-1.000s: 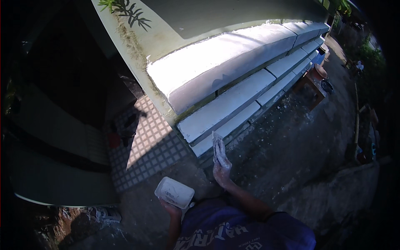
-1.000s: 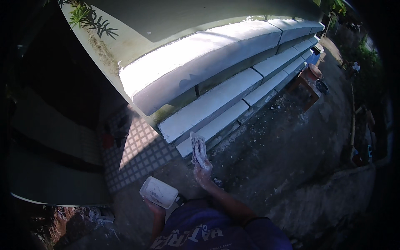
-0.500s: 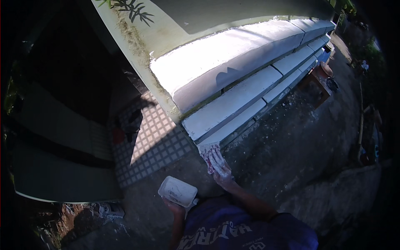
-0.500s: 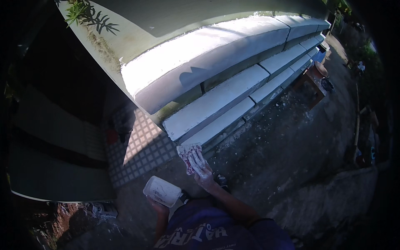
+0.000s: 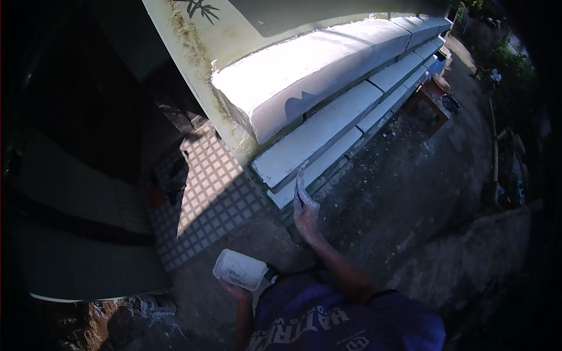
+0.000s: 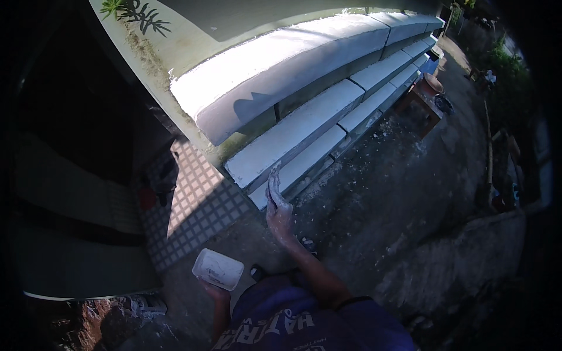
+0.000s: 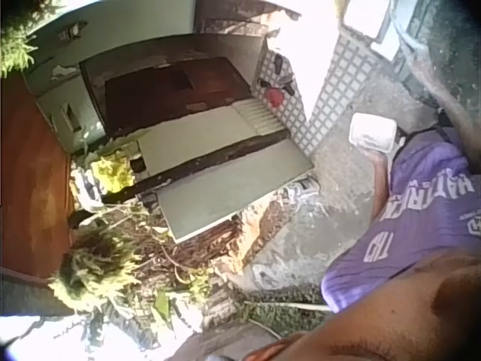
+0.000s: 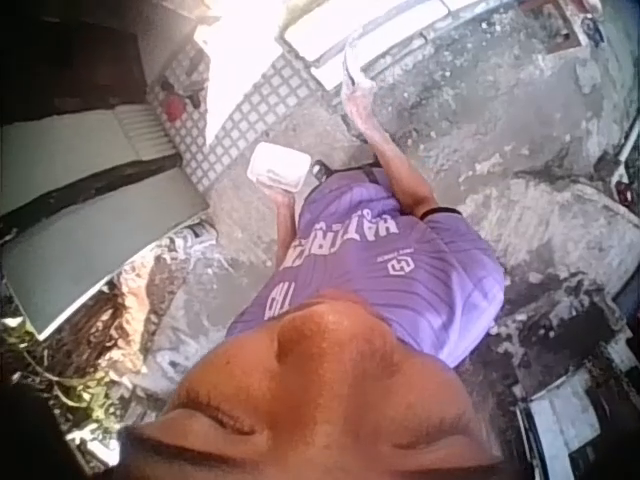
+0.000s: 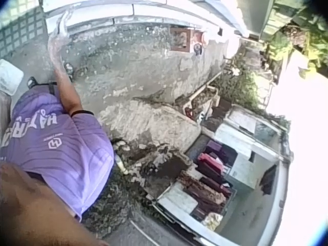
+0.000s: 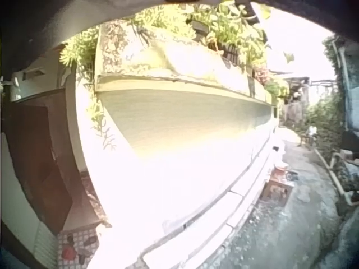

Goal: Applying white putty or plaster to a segmented exterior wall using a putty knife and a plastic container.

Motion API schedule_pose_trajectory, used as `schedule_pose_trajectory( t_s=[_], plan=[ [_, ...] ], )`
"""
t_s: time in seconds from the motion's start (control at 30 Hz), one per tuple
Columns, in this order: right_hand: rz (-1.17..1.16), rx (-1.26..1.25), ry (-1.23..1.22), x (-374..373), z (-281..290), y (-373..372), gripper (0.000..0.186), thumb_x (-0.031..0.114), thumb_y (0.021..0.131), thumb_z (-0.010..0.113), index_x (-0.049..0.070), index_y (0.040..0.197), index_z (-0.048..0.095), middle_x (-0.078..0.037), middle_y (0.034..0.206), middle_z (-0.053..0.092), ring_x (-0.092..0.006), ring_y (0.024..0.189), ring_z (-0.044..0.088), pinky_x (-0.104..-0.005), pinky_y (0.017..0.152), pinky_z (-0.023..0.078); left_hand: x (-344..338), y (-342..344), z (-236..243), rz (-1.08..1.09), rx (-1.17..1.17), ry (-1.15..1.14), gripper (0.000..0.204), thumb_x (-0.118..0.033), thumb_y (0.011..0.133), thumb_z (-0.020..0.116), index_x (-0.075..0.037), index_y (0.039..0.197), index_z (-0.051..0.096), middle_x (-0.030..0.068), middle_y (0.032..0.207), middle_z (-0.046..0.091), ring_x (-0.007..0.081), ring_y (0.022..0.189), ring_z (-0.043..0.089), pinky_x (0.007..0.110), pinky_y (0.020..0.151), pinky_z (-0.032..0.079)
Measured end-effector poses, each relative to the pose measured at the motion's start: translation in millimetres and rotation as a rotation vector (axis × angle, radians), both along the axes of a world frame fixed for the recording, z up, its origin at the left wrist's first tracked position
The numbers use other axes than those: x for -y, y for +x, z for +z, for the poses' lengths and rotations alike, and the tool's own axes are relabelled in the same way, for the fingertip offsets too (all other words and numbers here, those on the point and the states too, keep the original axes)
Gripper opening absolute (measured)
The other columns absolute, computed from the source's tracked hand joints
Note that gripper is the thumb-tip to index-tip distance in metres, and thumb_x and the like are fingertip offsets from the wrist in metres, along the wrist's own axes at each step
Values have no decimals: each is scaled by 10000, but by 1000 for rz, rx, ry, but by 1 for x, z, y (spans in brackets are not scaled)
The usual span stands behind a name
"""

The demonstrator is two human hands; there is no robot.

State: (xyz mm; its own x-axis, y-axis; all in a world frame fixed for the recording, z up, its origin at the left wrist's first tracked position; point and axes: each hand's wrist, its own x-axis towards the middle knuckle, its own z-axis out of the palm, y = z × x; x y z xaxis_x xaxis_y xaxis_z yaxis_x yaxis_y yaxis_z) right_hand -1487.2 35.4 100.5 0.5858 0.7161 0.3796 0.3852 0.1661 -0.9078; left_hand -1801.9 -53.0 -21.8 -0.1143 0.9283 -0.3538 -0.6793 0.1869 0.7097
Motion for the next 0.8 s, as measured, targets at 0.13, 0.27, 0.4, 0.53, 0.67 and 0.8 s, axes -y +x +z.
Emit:
schedule_pose_trajectory(
  t_s=[0.13, 0.27, 0.4, 0.53, 0.67, 0.8],
  plan=[
    [164, -15, -38, 48, -51, -26, 547, -123, 842, 442, -24, 1380, 447, -249, 1398, 460, -294, 1309, 465, -342, 1006, 439, -6, 7, 20, -14, -33, -62, 665, -586, 983, 270, -128, 1464, 295, 106, 1455, 382, 318, 1322, 399, 513, 1084, 341],
    [-186, 60, 81, 51, -33, 21, 510, -100, 872, 451, -17, 1375, 460, -226, 1372, 503, -267, 1275, 505, -344, 1019, 426, -11, -2, 18, -31, -48, -53, 673, -594, 980, 271, -129, 1467, 291, 98, 1467, 372, 314, 1323, 400, 495, 1089, 339],
    [-425, -40, 121, 10, -16, 86, 478, -89, 907, 441, -24, 1381, 450, -203, 1383, 504, -241, 1271, 505, -336, 1044, 396, -15, -10, 5, -54, -58, -30, 675, -592, 979, 282, -134, 1476, 280, 100, 1487, 350, 321, 1341, 376, 495, 1100, 321],
    [-196, -161, 79, -27, -14, 74, 436, -54, 927, 449, -35, 1361, 471, -180, 1407, 490, -245, 1267, 505, -313, 999, 421, -12, -6, 6, -32, -59, -47, 682, -598, 975, 285, -142, 1481, 274, 105, 1497, 335, 326, 1362, 347, 509, 1111, 300],
    [-74, 12, 200, -16, -34, 13, 444, -66, 909, 437, -41, 1349, 484, -223, 1428, 445, -293, 1323, 440, -353, 995, 442, -4, 6, 8, -32, -95, -34, 664, -592, 975, 285, -146, 1465, 304, 90, 1465, 376, 316, 1324, 396, 495, 1091, 336],
    [131, 178, 228, 34, -49, 6, 445, -84, 885, 422, -54, 1320, 511, -239, 1395, 475, -334, 1296, 473, -389, 1019, 430, 8, 15, 6, -53, -59, -21, 666, -599, 972, 283, -149, 1463, 308, 94, 1462, 377, 317, 1323, 395, 505, 1085, 338]
  ],
)
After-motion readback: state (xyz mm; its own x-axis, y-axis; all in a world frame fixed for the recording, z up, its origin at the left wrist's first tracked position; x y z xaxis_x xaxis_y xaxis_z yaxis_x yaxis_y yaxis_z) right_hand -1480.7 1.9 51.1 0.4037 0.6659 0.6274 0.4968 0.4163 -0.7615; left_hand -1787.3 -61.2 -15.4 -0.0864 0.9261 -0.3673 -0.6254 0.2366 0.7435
